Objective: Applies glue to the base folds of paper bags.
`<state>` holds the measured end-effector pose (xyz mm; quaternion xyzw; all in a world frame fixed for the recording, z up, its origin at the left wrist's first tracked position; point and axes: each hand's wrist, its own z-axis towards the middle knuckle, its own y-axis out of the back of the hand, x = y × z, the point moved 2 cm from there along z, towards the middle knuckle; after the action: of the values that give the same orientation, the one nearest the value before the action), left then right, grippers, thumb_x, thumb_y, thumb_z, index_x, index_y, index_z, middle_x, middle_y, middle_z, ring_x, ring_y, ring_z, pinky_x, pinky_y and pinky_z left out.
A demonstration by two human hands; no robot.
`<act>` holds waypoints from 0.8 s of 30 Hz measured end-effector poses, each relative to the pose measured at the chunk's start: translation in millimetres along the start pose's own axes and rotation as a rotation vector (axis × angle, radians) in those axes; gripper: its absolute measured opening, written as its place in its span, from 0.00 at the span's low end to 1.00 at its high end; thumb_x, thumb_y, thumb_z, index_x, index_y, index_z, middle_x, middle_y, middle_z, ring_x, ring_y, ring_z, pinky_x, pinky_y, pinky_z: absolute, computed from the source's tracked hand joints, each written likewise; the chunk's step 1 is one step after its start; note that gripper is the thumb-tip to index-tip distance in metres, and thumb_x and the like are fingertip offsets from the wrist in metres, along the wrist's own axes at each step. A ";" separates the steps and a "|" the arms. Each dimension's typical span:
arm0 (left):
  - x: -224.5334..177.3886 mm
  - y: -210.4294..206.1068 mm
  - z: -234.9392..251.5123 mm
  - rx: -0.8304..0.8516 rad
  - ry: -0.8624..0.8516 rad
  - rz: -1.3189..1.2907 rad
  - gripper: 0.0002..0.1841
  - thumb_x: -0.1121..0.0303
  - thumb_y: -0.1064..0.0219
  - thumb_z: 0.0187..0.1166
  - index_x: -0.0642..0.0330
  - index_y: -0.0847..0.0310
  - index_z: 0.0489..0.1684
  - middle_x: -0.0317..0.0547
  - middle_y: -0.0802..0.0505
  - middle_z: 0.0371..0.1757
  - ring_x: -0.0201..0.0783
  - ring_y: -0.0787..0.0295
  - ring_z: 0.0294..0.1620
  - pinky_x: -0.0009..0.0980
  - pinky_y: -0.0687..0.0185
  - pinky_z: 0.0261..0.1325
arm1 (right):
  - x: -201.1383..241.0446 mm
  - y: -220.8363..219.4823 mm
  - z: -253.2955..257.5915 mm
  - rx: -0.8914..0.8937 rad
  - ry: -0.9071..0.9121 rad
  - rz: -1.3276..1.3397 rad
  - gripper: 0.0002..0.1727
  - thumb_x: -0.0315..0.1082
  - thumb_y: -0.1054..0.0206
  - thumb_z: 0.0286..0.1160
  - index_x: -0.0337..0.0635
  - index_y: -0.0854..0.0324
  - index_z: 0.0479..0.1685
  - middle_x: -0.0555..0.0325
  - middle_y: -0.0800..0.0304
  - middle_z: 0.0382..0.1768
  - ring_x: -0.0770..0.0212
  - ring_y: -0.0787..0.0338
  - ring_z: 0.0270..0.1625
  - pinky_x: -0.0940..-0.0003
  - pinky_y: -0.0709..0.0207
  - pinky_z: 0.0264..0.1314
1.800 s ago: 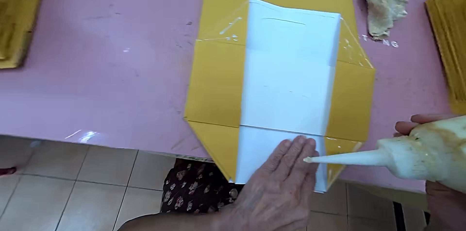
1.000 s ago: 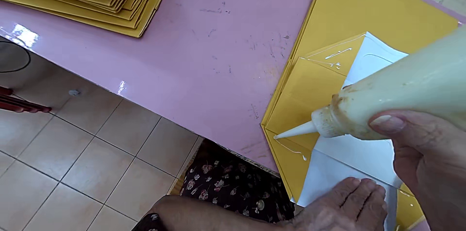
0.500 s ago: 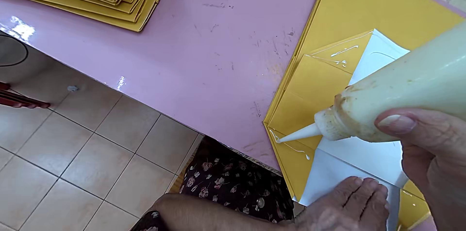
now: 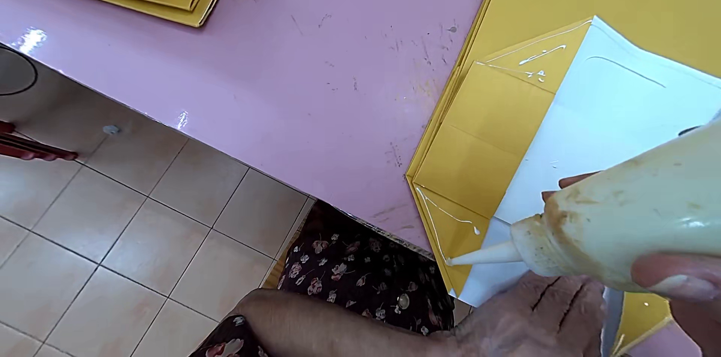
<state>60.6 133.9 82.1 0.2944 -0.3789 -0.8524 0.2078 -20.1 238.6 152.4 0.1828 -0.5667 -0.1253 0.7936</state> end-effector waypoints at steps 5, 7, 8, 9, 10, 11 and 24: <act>-2.2 1.6 -1.3 -0.011 0.035 -0.009 0.15 0.81 0.42 0.77 0.60 0.06 0.43 0.45 0.02 0.51 0.37 0.07 0.57 0.25 0.23 0.66 | -5.9 8.0 -14.4 0.040 -0.118 0.135 0.50 0.46 0.07 0.42 0.36 0.31 0.69 0.57 0.07 0.50 0.57 0.05 0.52 0.61 0.07 0.53; -2.2 -0.9 -1.6 -0.023 0.032 -0.014 0.15 0.81 0.42 0.78 0.61 0.06 0.44 0.45 0.03 0.53 0.38 0.07 0.58 0.26 0.23 0.68 | -8.3 11.7 -17.8 -0.007 -0.112 0.146 0.50 0.45 0.06 0.41 0.38 0.32 0.67 0.57 0.08 0.49 0.57 0.05 0.51 0.61 0.08 0.53; -2.2 -2.5 -1.5 -0.019 0.021 -0.004 0.16 0.82 0.43 0.79 0.62 0.07 0.46 0.45 0.03 0.56 0.39 0.07 0.61 0.28 0.23 0.71 | -11.1 13.3 -17.9 -0.029 -0.103 0.148 0.49 0.46 0.06 0.40 0.39 0.30 0.65 0.56 0.08 0.48 0.56 0.05 0.50 0.60 0.07 0.52; -2.6 -3.9 -1.4 -0.004 0.013 0.010 0.17 0.82 0.45 0.80 0.63 0.07 0.49 0.46 0.04 0.59 0.41 0.09 0.65 0.31 0.25 0.75 | -13.5 13.8 -17.1 -0.045 -0.095 0.153 0.47 0.46 0.06 0.39 0.40 0.28 0.63 0.56 0.07 0.47 0.56 0.05 0.49 0.60 0.07 0.51; -3.2 -5.4 -1.4 0.008 0.011 0.021 0.17 0.82 0.46 0.81 0.64 0.08 0.52 0.47 0.05 0.61 0.42 0.10 0.67 0.33 0.27 0.77 | -16.0 14.5 -16.5 -0.047 -0.093 0.149 0.47 0.47 0.06 0.39 0.41 0.28 0.63 0.56 0.07 0.47 0.55 0.05 0.50 0.60 0.07 0.51; -3.7 -6.2 -1.4 0.011 0.010 0.030 0.18 0.82 0.47 0.82 0.64 0.08 0.52 0.47 0.05 0.62 0.43 0.11 0.68 0.33 0.28 0.78 | -17.6 14.7 -16.1 -0.046 -0.090 0.147 0.48 0.47 0.06 0.38 0.41 0.28 0.64 0.55 0.07 0.49 0.54 0.05 0.51 0.59 0.07 0.52; -3.8 -1.7 -6.6 0.002 0.059 -0.122 0.14 0.79 0.42 0.80 0.65 0.08 0.49 0.51 0.04 0.56 0.45 0.10 0.67 0.33 0.29 0.78 | -13.0 32.6 -49.6 -0.101 -0.083 0.292 0.39 0.48 0.09 0.45 0.42 0.22 0.58 0.60 0.05 0.44 0.61 0.05 0.48 0.67 0.08 0.51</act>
<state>67.5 133.7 78.6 0.3420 -0.3550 -0.8541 0.1661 22.2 280.7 140.9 0.0529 -0.6126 -0.0442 0.7874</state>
